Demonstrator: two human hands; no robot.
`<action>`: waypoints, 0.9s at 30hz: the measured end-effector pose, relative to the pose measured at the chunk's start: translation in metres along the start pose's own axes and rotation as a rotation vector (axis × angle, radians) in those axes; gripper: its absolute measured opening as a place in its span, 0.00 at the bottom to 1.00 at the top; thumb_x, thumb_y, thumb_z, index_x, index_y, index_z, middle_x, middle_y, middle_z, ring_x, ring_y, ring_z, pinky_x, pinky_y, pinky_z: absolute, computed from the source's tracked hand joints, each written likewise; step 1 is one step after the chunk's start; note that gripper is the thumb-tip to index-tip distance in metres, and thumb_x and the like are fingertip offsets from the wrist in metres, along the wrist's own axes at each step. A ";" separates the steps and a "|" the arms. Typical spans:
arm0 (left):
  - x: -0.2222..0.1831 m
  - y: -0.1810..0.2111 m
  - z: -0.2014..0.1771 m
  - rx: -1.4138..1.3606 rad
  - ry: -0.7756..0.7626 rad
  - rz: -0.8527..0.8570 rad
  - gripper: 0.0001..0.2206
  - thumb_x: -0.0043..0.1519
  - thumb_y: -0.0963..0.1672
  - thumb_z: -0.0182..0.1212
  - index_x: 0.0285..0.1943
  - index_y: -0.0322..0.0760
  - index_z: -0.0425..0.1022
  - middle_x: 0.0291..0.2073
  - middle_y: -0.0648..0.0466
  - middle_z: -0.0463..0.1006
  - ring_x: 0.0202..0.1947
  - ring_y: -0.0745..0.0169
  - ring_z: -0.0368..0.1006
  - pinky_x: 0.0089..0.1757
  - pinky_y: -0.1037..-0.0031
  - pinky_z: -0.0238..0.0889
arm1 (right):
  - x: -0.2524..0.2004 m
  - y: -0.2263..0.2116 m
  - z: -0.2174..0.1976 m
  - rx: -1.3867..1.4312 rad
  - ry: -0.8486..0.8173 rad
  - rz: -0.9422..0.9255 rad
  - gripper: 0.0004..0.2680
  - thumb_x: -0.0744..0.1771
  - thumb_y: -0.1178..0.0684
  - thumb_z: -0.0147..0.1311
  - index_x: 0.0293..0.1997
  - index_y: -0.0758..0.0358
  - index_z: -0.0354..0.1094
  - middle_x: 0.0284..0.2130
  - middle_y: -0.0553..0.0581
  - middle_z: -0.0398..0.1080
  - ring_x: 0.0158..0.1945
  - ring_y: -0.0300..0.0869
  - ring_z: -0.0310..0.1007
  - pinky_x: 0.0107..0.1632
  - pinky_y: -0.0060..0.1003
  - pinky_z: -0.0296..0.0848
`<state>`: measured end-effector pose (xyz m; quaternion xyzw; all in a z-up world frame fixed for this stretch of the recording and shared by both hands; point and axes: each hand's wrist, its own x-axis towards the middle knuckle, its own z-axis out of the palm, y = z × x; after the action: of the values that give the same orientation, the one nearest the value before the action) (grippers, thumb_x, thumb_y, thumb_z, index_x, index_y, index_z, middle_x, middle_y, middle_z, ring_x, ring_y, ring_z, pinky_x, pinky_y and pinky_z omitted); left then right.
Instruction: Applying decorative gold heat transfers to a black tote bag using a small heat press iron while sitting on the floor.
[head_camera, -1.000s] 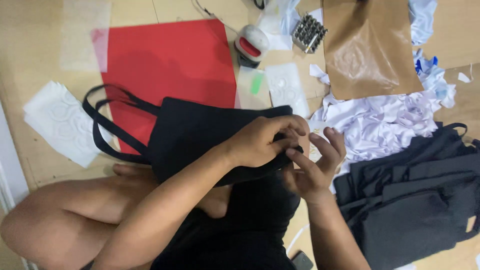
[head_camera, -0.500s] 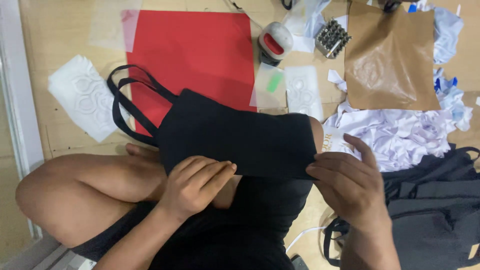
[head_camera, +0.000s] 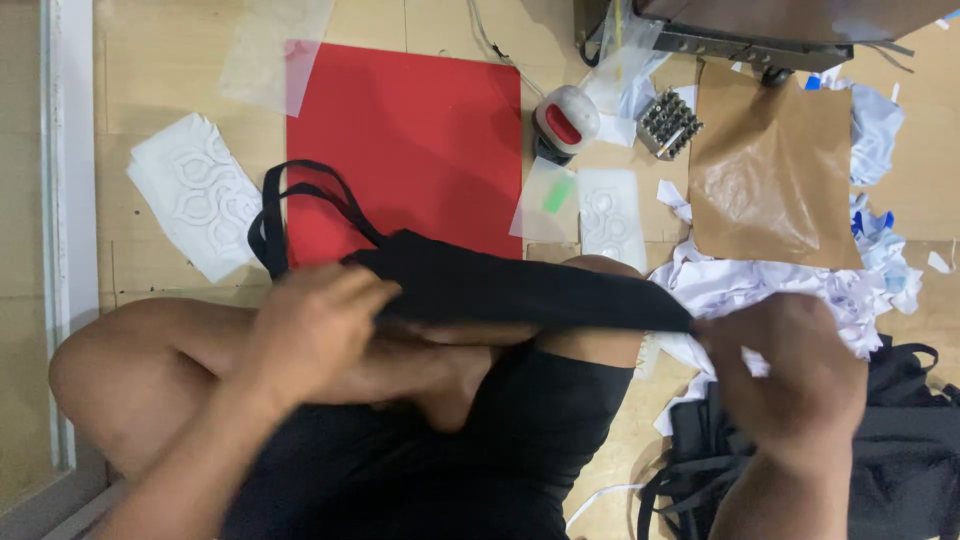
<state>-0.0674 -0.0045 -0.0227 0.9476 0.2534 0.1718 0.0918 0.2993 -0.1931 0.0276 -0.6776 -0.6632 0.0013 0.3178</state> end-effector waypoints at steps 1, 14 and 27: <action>0.001 -0.018 0.000 0.044 -0.036 -0.078 0.14 0.56 0.44 0.61 0.50 0.42 0.82 0.36 0.55 0.79 0.36 0.54 0.76 0.38 0.63 0.72 | 0.004 0.017 0.006 -0.041 0.014 0.058 0.03 0.64 0.63 0.65 0.35 0.63 0.76 0.32 0.56 0.77 0.38 0.41 0.78 0.49 0.38 0.71; 0.042 -0.141 -0.078 0.612 0.540 0.125 0.08 0.68 0.36 0.59 0.51 0.38 0.80 0.51 0.52 0.80 0.51 0.51 0.74 0.52 0.62 0.65 | 0.118 0.060 0.142 0.719 0.199 -0.022 0.06 0.69 0.69 0.59 0.50 0.71 0.73 0.54 0.63 0.75 0.56 0.42 0.76 0.60 0.34 0.74; 0.025 -0.161 0.140 0.289 -0.668 -0.537 0.23 0.67 0.52 0.55 0.70 0.45 0.69 0.70 0.47 0.64 0.72 0.45 0.57 0.68 0.47 0.45 | 0.098 0.087 0.329 0.287 -0.369 0.096 0.14 0.63 0.60 0.58 0.54 0.60 0.74 0.53 0.64 0.74 0.57 0.57 0.74 0.59 0.45 0.73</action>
<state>-0.0676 0.1332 -0.1868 0.8549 0.4680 -0.2105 0.0764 0.2495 0.0431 -0.2316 -0.6443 -0.6702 0.2347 0.2838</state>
